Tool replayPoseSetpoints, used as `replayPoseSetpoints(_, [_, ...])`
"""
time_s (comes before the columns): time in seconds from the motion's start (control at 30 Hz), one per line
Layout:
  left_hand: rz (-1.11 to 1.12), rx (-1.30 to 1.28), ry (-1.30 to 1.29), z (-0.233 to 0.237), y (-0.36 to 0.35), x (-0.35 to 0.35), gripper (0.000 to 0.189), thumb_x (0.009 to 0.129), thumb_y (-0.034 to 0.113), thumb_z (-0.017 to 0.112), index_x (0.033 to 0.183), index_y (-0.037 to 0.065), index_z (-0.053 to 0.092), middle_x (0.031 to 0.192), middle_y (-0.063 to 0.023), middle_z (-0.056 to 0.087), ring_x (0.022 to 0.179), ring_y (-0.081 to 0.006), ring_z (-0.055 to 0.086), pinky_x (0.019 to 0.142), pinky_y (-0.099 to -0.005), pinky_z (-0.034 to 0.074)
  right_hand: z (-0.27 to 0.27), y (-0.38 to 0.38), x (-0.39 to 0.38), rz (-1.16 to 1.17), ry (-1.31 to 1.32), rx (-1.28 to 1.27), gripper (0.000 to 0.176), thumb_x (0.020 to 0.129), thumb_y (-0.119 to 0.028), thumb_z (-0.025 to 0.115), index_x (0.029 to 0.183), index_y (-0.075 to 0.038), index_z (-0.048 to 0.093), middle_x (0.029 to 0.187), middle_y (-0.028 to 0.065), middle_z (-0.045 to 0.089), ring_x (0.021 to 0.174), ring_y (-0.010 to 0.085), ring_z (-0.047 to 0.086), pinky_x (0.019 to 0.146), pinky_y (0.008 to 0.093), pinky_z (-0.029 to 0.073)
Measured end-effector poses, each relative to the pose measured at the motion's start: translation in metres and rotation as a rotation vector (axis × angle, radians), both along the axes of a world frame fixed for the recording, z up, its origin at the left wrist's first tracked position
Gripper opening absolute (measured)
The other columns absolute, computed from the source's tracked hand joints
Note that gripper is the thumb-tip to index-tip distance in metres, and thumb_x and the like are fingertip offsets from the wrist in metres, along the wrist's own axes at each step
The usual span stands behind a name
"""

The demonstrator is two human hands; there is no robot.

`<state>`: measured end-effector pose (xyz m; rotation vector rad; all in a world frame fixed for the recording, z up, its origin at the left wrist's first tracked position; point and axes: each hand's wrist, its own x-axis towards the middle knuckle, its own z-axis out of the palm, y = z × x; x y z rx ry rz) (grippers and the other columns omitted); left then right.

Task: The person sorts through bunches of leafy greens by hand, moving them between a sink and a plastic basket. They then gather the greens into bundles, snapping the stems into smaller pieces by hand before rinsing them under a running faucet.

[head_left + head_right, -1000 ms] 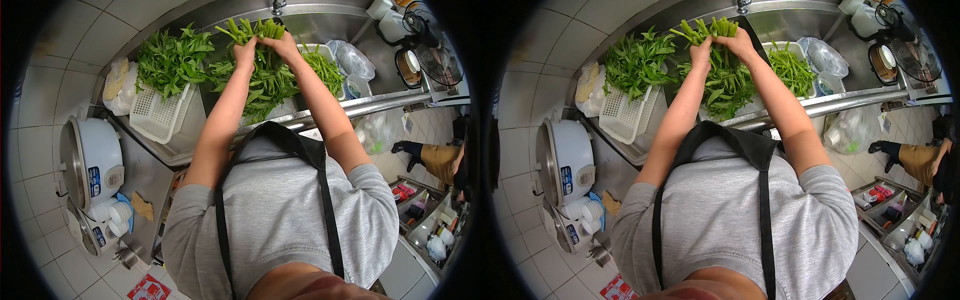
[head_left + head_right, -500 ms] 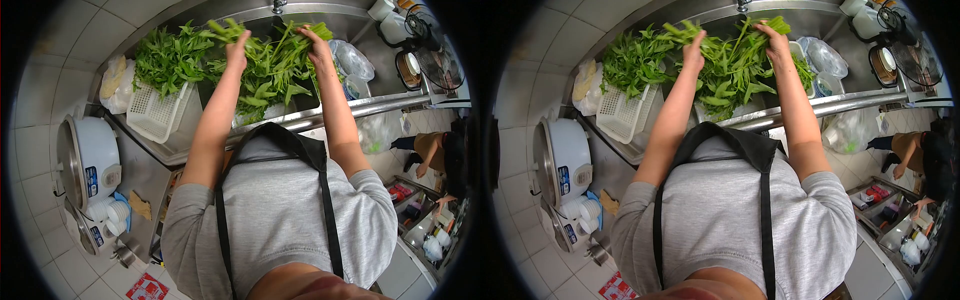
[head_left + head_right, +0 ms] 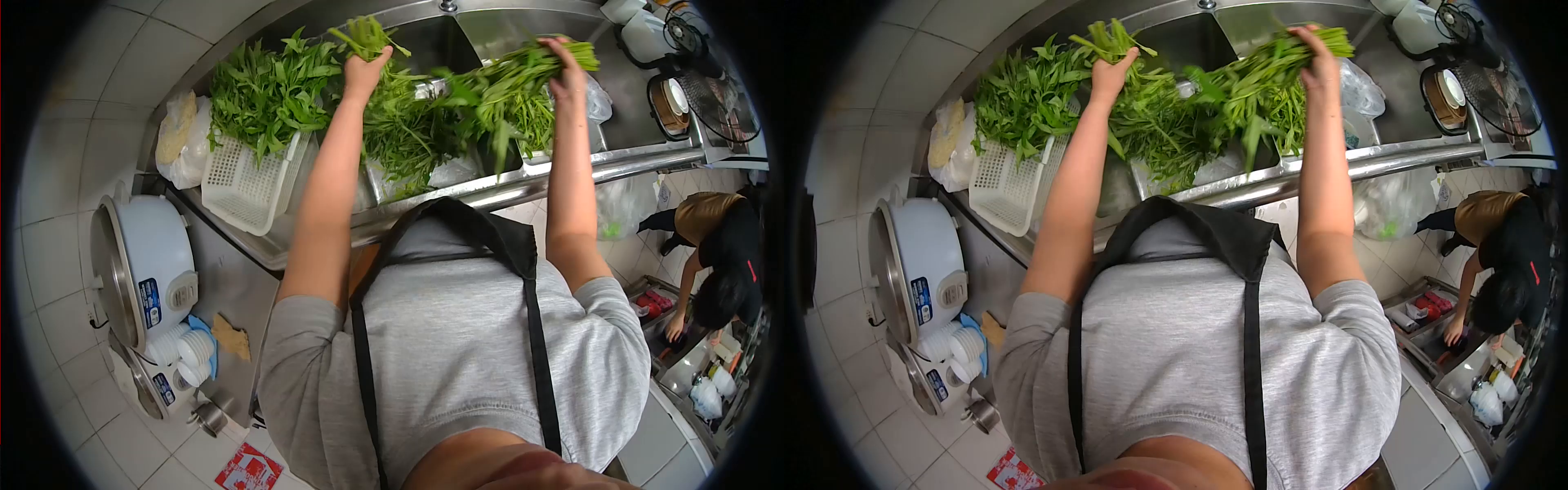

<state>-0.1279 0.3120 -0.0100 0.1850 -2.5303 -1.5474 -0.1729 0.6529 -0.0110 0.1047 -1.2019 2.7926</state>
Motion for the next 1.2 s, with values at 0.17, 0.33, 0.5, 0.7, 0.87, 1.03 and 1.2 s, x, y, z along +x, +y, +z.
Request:
replayPoseSetpoints(0.17, [-0.235, -0.262, 0.041, -0.065, -0.009, -0.001, 0.035, 0.073, 0.03, 0.066, 0.099, 0.008, 0.059, 0.095, -0.0121, 0.061, 0.087, -0.0243, 0.059, 0.077, -0.0341, 0.044, 0.029, 0.067, -0.017, -0.142, 0.105, -0.106, 0.024, 0.072, 0.002, 0.06, 0.092, 0.0, 0.047, 0.084, 0.0165, 0.06, 0.084, 0.0274, 0.059, 0.081, 0.0389, 0.046])
replayPoseSetpoints(0.33, [-0.41, -0.398, -0.251, -0.113, 0.027, 0.023, 0.043, 0.071, 0.025, 0.065, 0.108, 0.007, 0.054, 0.096, -0.0161, 0.06, 0.09, -0.027, 0.058, 0.079, -0.0336, 0.044, 0.057, 0.073, -0.015, -0.117, 0.157, -0.179, 0.017, 0.076, 0.003, 0.056, 0.091, -0.001, 0.05, 0.089, 0.0152, 0.06, 0.093, 0.0293, 0.056, 0.088, 0.0423, 0.042])
replayPoseSetpoints(0.5, [-0.615, -0.798, -0.517, -0.15, 0.043, 0.045, 0.082, 0.062, 0.041, 0.072, 0.127, 0.004, 0.036, 0.127, -0.0174, 0.04, 0.116, -0.0297, 0.039, 0.098, -0.0412, 0.03, 0.049, 0.057, -0.022, -0.079, 0.08, -0.143, 0.021, 0.076, 0.001, 0.057, 0.095, -0.001, 0.048, 0.089, 0.0152, 0.06, 0.092, 0.0281, 0.057, 0.087, 0.0398, 0.043])
replayPoseSetpoints(0.7, [-0.727, -1.093, -0.784, -0.07, 0.006, 0.021, 0.028, 0.067, 0.009, 0.055, 0.093, -0.001, 0.062, 0.099, -0.0188, 0.059, 0.088, -0.0314, 0.058, 0.075, -0.037, 0.047, 0.034, 0.005, -0.025, 0.032, 0.012, -0.022, 0.028, 0.075, -0.002, 0.06, 0.1, -0.001, 0.046, 0.088, 0.0141, 0.061, 0.088, 0.0242, 0.058, 0.082, 0.0351, 0.046])
replayPoseSetpoints(0.87, [-0.416, -0.675, -0.223, 0.056, 0.018, 0.024, 0.051, 0.069, 0.025, 0.06, 0.11, -0.004, 0.051, 0.105, -0.0235, 0.055, 0.098, -0.032, 0.054, 0.083, -0.0354, 0.043, 0.03, -0.084, -0.006, 0.092, -0.092, 0.259, 0.027, 0.071, -0.008, 0.068, 0.095, -0.003, 0.057, 0.09, 0.0078, 0.06, 0.084, 0.0175, 0.057, 0.075, 0.0308, 0.046])
replayPoseSetpoints(1.03, [-0.494, -0.168, 0.029, 0.025, 0.066, 0.002, 0.095, 0.057, 0.025, 0.075, 0.131, 0.003, 0.02, 0.124, -0.018, 0.041, 0.106, -0.0287, 0.048, 0.093, -0.0327, 0.037, 0.04, -0.163, 0.023, 0.407, 0.035, 0.483, 0.032, 0.071, -0.015, 0.07, 0.097, -0.004, 0.057, 0.087, 0.0028, 0.058, 0.081, 0.0121, 0.054, 0.073, 0.0267, 0.043])
replayPoseSetpoints(1.2, [-0.264, 0.451, 0.086, -0.011, 0.061, 0.005, 0.045, 0.065, 0.002, 0.068, 0.106, 0.002, 0.049, 0.095, -0.0065, 0.058, 0.091, -0.0171, 0.054, 0.078, -0.0302, 0.044, 0.062, -0.149, 0.03, 0.827, 0.12, 0.724, 0.08, 0.065, -0.036, 0.074, 0.125, -0.001, 0.035, 0.117, 0.0144, 0.046, 0.108, 0.0204, 0.044, 0.094, 0.0317, 0.03])
